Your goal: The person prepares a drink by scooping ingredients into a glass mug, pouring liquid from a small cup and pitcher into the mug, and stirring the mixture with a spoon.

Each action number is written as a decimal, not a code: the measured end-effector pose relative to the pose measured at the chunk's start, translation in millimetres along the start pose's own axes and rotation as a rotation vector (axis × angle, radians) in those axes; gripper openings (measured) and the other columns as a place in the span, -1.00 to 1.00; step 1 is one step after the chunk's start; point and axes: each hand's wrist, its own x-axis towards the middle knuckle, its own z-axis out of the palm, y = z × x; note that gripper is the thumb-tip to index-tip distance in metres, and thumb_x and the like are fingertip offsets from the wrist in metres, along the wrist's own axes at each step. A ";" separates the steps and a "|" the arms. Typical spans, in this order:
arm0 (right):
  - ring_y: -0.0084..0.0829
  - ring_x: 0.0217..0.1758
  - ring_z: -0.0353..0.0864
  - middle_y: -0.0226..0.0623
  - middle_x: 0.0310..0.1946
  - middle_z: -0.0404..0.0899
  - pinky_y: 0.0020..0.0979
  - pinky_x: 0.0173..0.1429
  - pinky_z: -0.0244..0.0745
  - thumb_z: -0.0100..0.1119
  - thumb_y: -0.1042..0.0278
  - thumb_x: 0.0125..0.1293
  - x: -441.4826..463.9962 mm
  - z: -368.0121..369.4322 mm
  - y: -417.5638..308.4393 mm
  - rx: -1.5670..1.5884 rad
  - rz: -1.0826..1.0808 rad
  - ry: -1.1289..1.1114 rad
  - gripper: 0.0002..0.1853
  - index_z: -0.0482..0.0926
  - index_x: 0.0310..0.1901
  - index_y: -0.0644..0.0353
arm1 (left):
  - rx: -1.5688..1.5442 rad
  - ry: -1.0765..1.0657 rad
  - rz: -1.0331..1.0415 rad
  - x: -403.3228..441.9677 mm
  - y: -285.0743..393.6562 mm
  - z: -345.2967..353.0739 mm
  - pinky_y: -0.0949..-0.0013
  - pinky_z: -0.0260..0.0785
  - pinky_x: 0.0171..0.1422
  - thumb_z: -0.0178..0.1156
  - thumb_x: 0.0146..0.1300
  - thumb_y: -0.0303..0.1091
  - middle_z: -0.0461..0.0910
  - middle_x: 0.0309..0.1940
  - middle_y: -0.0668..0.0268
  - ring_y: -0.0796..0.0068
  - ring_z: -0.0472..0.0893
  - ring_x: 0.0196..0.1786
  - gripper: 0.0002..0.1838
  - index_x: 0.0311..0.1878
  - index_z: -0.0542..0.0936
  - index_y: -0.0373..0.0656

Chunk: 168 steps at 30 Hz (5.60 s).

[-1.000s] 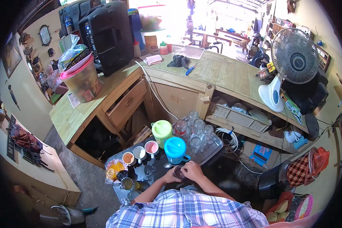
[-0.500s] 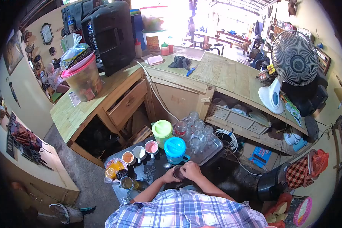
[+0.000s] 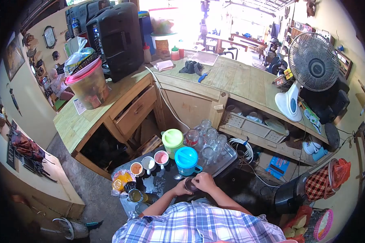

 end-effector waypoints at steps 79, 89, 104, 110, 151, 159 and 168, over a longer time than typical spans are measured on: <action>-0.14 -0.30 0.60 -0.17 -0.45 0.65 -0.16 -0.19 0.52 0.32 0.25 0.04 -7.6 -2.3 -6.8 0.052 0.039 0.080 -0.81 0.69 -0.51 0.21 | -0.023 -0.013 0.041 1.0 -6.6 -0.1 0.29 0.25 0.36 0.56 -0.29 -0.45 0.43 0.17 0.35 0.45 0.42 0.22 0.00 0.34 0.28 -0.10; -0.16 -0.30 0.61 -0.20 -0.45 0.65 -0.19 -0.17 0.53 0.32 0.27 0.07 -10.5 -2.4 -1.5 -0.039 0.032 -0.034 -0.81 0.69 -0.49 0.23 | -0.032 -0.012 0.042 2.1 -6.9 0.5 0.29 0.24 0.36 0.55 -0.30 -0.47 0.43 0.17 0.35 0.45 0.41 0.24 0.00 0.33 0.29 -0.10; -0.14 -0.32 0.60 -0.20 -0.47 0.65 -0.18 -0.16 0.52 0.31 0.26 0.07 -10.8 5.6 3.4 0.027 -0.001 -0.001 -0.80 0.69 -0.50 0.24 | 0.009 -0.022 0.022 0.8 -3.5 0.0 0.27 0.23 0.38 0.55 -0.29 -0.49 0.42 0.20 0.35 0.45 0.40 0.25 0.00 0.34 0.28 -0.11; -0.15 -0.29 0.62 -0.19 -0.47 0.65 -0.19 -0.19 0.53 0.31 0.26 0.06 -10.8 1.3 -1.7 -0.026 0.048 0.018 -0.81 0.69 -0.52 0.22 | -0.036 -0.019 0.004 -0.2 -0.9 1.4 0.27 0.23 0.38 0.56 -0.29 -0.51 0.42 0.20 0.36 0.46 0.40 0.25 0.01 0.34 0.27 -0.10; -0.13 -0.30 0.60 -0.18 -0.47 0.65 -0.17 -0.16 0.52 0.28 0.21 0.06 -6.1 0.8 -11.5 0.014 0.070 0.041 -0.80 0.71 -0.50 0.15 | -0.066 -0.037 0.026 2.1 -10.8 1.4 0.29 0.26 0.35 0.57 -0.28 -0.46 0.42 0.17 0.36 0.45 0.41 0.22 0.01 0.34 0.26 -0.11; -0.13 -0.28 0.59 -0.20 -0.47 0.65 -0.15 -0.16 0.52 0.27 0.21 0.06 -7.6 -4.0 -16.1 -0.002 0.067 -0.014 -0.79 0.70 -0.52 0.19 | -0.105 -0.031 0.012 0.2 -8.1 2.4 0.29 0.28 0.32 0.55 -0.26 -0.48 0.44 0.13 0.37 0.48 0.43 0.17 -0.02 0.33 0.28 -0.09; -0.14 -0.26 0.59 -0.23 -0.44 0.66 -0.15 -0.15 0.53 0.27 0.22 0.06 -8.8 0.5 -9.5 -0.025 0.103 -0.029 -0.82 0.73 -0.46 0.14 | 0.018 0.000 0.028 2.2 -18.7 0.2 0.27 0.28 0.33 0.57 -0.26 -0.44 0.45 0.15 0.33 0.44 0.44 0.19 -0.02 0.32 0.28 -0.11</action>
